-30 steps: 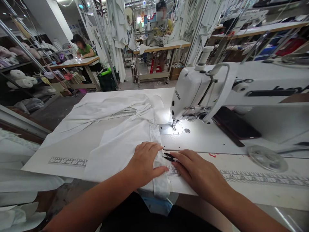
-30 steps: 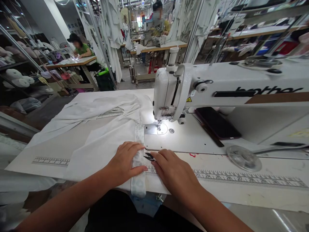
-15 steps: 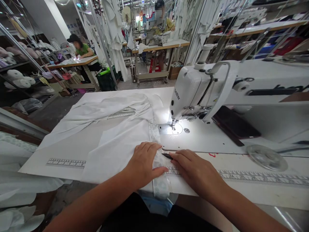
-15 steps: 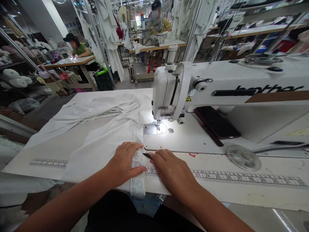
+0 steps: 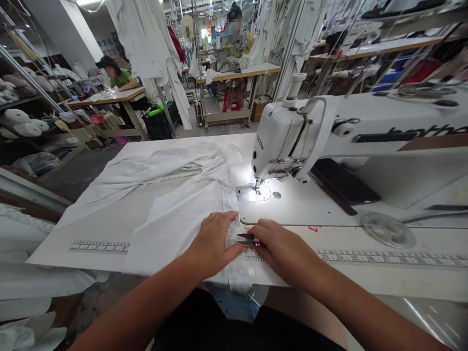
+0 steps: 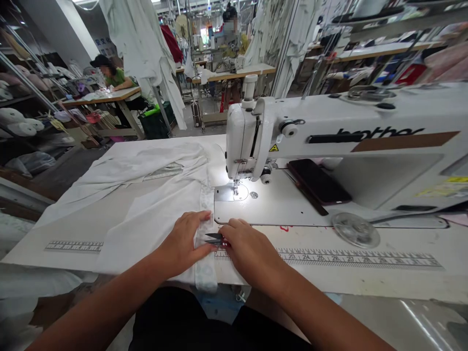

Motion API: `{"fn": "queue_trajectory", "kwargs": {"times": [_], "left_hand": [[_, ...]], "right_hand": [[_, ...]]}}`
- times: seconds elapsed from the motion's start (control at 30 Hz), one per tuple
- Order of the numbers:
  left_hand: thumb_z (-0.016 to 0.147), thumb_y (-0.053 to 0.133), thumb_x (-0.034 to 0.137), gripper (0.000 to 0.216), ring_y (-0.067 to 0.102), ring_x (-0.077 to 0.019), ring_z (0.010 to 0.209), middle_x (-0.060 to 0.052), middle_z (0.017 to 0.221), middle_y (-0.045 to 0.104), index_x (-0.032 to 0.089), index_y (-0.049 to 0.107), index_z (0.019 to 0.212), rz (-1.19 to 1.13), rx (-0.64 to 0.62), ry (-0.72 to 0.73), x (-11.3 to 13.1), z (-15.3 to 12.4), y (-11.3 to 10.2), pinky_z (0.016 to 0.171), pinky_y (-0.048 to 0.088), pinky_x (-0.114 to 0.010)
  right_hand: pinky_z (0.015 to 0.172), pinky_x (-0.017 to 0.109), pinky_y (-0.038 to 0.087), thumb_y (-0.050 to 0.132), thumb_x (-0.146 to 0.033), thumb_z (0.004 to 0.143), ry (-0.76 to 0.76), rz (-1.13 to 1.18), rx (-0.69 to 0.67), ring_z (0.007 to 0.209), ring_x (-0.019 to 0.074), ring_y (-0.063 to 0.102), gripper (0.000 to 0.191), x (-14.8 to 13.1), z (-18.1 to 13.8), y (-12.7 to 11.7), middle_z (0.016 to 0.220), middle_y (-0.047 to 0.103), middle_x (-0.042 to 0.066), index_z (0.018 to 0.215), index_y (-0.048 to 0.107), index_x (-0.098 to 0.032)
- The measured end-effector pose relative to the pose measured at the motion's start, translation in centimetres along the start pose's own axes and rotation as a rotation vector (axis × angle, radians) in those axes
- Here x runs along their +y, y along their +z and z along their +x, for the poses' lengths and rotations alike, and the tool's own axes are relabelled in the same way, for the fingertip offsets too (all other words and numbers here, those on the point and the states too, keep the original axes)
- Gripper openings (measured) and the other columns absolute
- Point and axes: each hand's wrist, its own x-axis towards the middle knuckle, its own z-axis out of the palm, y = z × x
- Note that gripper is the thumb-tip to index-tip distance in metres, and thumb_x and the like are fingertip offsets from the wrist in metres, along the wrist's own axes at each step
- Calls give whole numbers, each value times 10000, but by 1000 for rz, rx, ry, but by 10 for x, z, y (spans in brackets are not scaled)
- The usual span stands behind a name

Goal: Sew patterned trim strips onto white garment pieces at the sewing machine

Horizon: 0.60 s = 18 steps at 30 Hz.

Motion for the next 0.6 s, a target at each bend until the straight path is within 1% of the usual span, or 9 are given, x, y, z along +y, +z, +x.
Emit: {"fn": "queue_trajectory", "kwargs": {"times": [0.1,0.2,0.23,0.3,0.37,0.43,0.5,0.53,0.6], "left_hand": [[764,748,300,662,492,-280,1196,-113,1278,555,195,392,1313,-10,12,10,1,-1,-2,1041,386,-483],[762,751,296,590,503,-277,1174,-105,1242,561,208,442,1257,-12,35,19,2,-2,-3,1013,414,-477],[759,754,294,544,517,-275,1144,-102,1204,572,203,472,1216,-8,42,26,3,-2,-4,990,432,-470],[755,759,283,431,553,-263,1045,-87,1083,603,191,529,1107,11,54,48,4,-3,-4,923,471,-447],[775,742,271,318,575,-240,941,-65,967,620,188,558,1021,47,47,75,6,-4,-4,864,491,-423],[760,755,343,335,580,-243,900,-65,931,626,182,574,991,85,29,91,10,-6,-4,842,494,-431],[682,790,474,468,574,-275,904,-94,940,629,159,593,967,126,11,86,15,-9,-5,834,492,-469],[670,787,500,478,569,-288,904,-108,939,628,148,604,936,142,4,79,18,-11,-5,825,491,-479],[783,701,416,295,566,-281,895,-117,912,629,142,619,854,135,4,59,22,-17,-7,811,489,-459]], "right_hand": [[660,297,436,523,-83,834,43,-40,35,847,209,590,172,9,-3,-2,881,621,38,883,628,-210],[608,324,402,491,-125,846,174,-103,140,818,250,589,144,38,-12,-12,884,608,74,892,609,-193],[579,328,381,479,-165,863,231,-124,188,801,268,582,119,49,-16,-17,870,596,91,871,596,-185],[532,325,336,456,-244,890,319,-146,267,742,280,565,159,70,-23,-26,803,566,98,781,556,-188],[520,325,324,457,-304,894,348,-130,315,710,275,556,205,80,-28,-30,761,548,86,733,531,-202],[546,340,357,469,-343,891,323,-80,338,736,275,563,211,78,-31,-29,773,556,79,749,548,-209],[593,358,403,466,-361,898,268,-2,339,776,270,574,213,66,-31,-23,808,578,74,798,586,-216],[617,363,426,462,-359,904,234,48,332,785,261,581,214,59,-29,-20,821,591,70,824,603,-219],[659,359,468,451,-326,915,161,164,308,804,237,602,206,42,-25,-15,864,624,59,913,634,-231]]}}
